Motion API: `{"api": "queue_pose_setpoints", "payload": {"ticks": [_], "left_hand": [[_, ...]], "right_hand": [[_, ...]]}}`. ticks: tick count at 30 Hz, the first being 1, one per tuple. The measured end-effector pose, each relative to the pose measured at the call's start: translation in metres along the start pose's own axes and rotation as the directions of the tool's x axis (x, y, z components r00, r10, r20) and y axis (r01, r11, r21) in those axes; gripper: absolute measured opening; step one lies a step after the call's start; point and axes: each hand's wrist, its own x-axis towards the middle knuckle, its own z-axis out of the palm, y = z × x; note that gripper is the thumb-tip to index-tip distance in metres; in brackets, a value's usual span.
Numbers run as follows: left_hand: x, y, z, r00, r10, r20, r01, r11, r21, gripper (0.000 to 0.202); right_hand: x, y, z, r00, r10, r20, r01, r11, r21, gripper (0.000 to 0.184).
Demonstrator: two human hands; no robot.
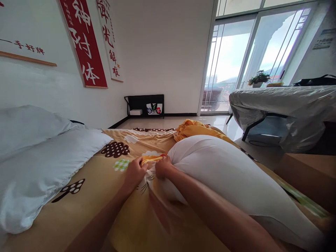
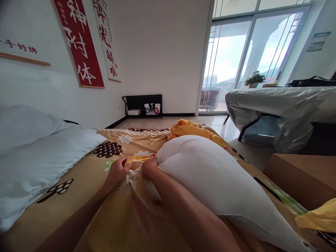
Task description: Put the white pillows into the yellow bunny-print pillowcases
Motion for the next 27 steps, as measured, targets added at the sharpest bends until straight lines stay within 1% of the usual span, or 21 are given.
{"api": "queue_pose_setpoints", "payload": {"ticks": [1, 2, 4, 6, 7, 9, 11, 15, 17, 20, 22, 24, 27], "left_hand": [[0.0, 0.004, 0.003, 1.0, -0.01, -0.018, 0.01, 1.0, -0.025, 0.011], [0.0, 0.006, 0.007, 1.0, -0.011, -0.001, 0.011, 1.0, -0.021, 0.011], [-0.003, 0.004, 0.016, 0.994, 0.001, 0.11, -0.006, 0.999, 0.047, 0.018], [-0.007, -0.002, 0.025, 0.973, 0.002, 0.23, -0.028, 0.994, 0.11, 0.023], [-0.009, -0.006, 0.029, 0.961, 0.005, 0.275, -0.04, 0.992, 0.121, 0.022], [-0.014, -0.013, 0.034, 0.947, 0.017, 0.322, -0.054, 0.993, 0.108, 0.018], [-0.018, -0.018, 0.035, 0.943, 0.028, 0.332, -0.062, 0.994, 0.091, 0.017], [-0.02, -0.021, 0.027, 0.967, 0.018, 0.254, -0.042, 0.995, 0.089, 0.023], [-0.018, -0.022, 0.024, 0.974, 0.002, 0.225, -0.026, 0.994, 0.106, 0.025], [-0.013, -0.025, 0.022, 0.971, -0.026, 0.239, -0.007, 0.99, 0.138, 0.022], [-0.009, -0.027, 0.023, 0.964, -0.032, 0.265, -0.007, 0.989, 0.147, 0.019], [-0.007, -0.025, 0.025, 0.957, -0.026, 0.29, -0.016, 0.99, 0.142, 0.019], [-0.012, -0.016, 0.03, 0.951, -0.008, 0.31, -0.034, 0.991, 0.129, 0.024]], "right_hand": [[-0.006, -0.002, 0.0, 1.0, 0.004, -0.012, -0.004, 1.0, -0.002, 0.058], [-0.013, -0.004, 0.001, 1.0, 0.001, -0.031, -0.001, 1.0, -0.002, 0.061], [-0.027, -0.009, 0.001, 0.997, -0.016, -0.072, 0.016, 1.0, -0.001, 0.065], [-0.039, -0.013, 0.002, 0.994, -0.039, -0.106, 0.039, 0.999, -0.006, 0.066], [-0.044, -0.015, 0.003, 0.992, -0.049, -0.119, 0.048, 0.999, -0.011, 0.066], [-0.052, -0.019, 0.004, 0.988, -0.061, -0.142, 0.058, 0.998, -0.023, 0.066], [-0.057, -0.023, 0.004, 0.984, -0.072, -0.161, 0.066, 0.997, -0.044, 0.068], [-0.07, -0.034, -0.001, 0.978, -0.119, -0.171, 0.107, 0.991, -0.08, 0.067], [-0.083, -0.04, -0.001, 0.966, -0.161, -0.204, 0.145, 0.985, -0.092, 0.067], [-0.114, -0.043, 0.004, 0.947, -0.203, -0.25, 0.173, 0.975, -0.137, 0.073], [-0.136, -0.037, 0.011, 0.942, -0.192, -0.277, 0.154, 0.976, -0.152, 0.071], [-0.154, -0.024, 0.017, 0.932, -0.2, -0.302, 0.16, 0.975, -0.154, 0.068], [-0.166, -0.005, 0.02, 0.917, -0.281, -0.282, 0.238, 0.955, -0.179, 0.065]]}}
